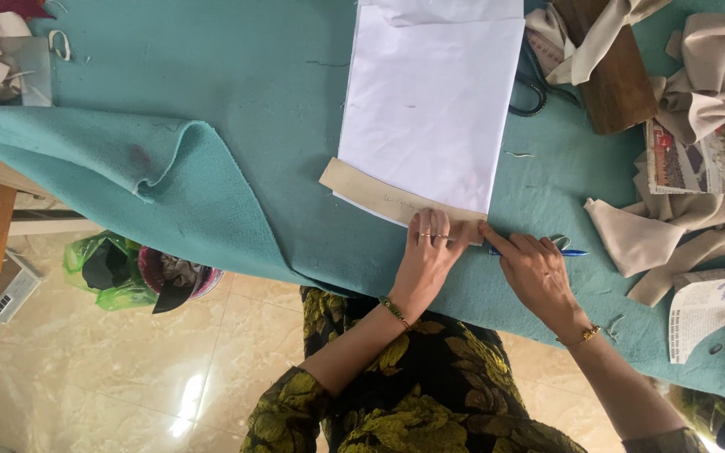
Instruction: Tracing a pattern onto fabric with a pen and cutting it out with scissors
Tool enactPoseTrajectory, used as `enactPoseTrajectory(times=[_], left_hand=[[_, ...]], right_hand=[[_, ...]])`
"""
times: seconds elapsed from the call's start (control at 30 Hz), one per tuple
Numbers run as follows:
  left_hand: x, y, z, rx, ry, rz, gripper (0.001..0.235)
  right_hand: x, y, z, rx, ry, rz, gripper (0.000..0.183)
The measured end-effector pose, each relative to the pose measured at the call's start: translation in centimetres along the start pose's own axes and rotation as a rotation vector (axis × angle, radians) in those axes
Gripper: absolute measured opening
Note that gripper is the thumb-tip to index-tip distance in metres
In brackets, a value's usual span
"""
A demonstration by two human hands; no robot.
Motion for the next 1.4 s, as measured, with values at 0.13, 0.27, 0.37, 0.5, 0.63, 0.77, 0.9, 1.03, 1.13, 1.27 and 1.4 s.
enactPoseTrajectory(times=[0.13,0.27,0.37,0.5,0.63,0.77,0.9,1.03,1.13,1.27,1.4], left_hand=[[-0.8,-0.2,0.2,0.01,0.058,0.025,0.058],[-0.3,-0.6,0.1,-0.016,0.055,0.087,0.058],[0.9,-1.2,-0.4,0.014,0.071,0.038,0.067],[1.8,-1.3,-0.5,-0.021,0.033,0.026,0.056],[1.1,-1.1,-0.4,-0.041,0.026,0.044,0.056],[0.2,-1.0,-0.3,-0.048,0.015,0.071,0.051],[0.6,-1.1,-0.4,-0.055,0.031,0.086,0.047],[1.1,-1.2,-0.5,-0.051,0.059,0.073,0.047],[0.9,-1.0,-0.2,-0.02,0.104,0.075,0.045],[0.9,-1.1,-0.3,-0.035,0.075,0.088,0.045],[1.4,-1.2,-0.3,-0.022,0.131,0.093,0.05]], right_hand=[[-0.1,0.3,0.1,0.014,0.021,0.022,0.065],[-2.4,1.0,1.6,0.04,0.047,0.046,0.063],[-6.9,1.5,3.5,0.09,-0.141,0.244,0.033],[-8.9,1.3,4.7,0.197,-0.337,0.6,0.021],[-5.5,1.9,7.1,0.176,-0.344,0.753,0.009],[-6.2,3.7,8.0,0.137,-0.331,0.78,0.012],[-6.0,3.8,8.2,0.102,-0.331,0.797,0.01],[-5.9,4.1,8.3,0.064,-0.318,0.745,0.009],[-6.4,4.5,8.4,0.071,-0.265,0.707,0.009],[-7.2,3.4,7.0,0.094,-0.259,0.614,0.006],[-7.9,2.4,5.6,0.128,-0.225,0.509,0.006]])
Point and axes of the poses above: each hand's wrist, its own z-axis towards the middle knuckle, its own x-axis out of the palm, y = z × x, the point moved 8 cm from there along z, towards the middle knuckle, and after that the axes turned 14 degrees about z, right-handed, at the moved point
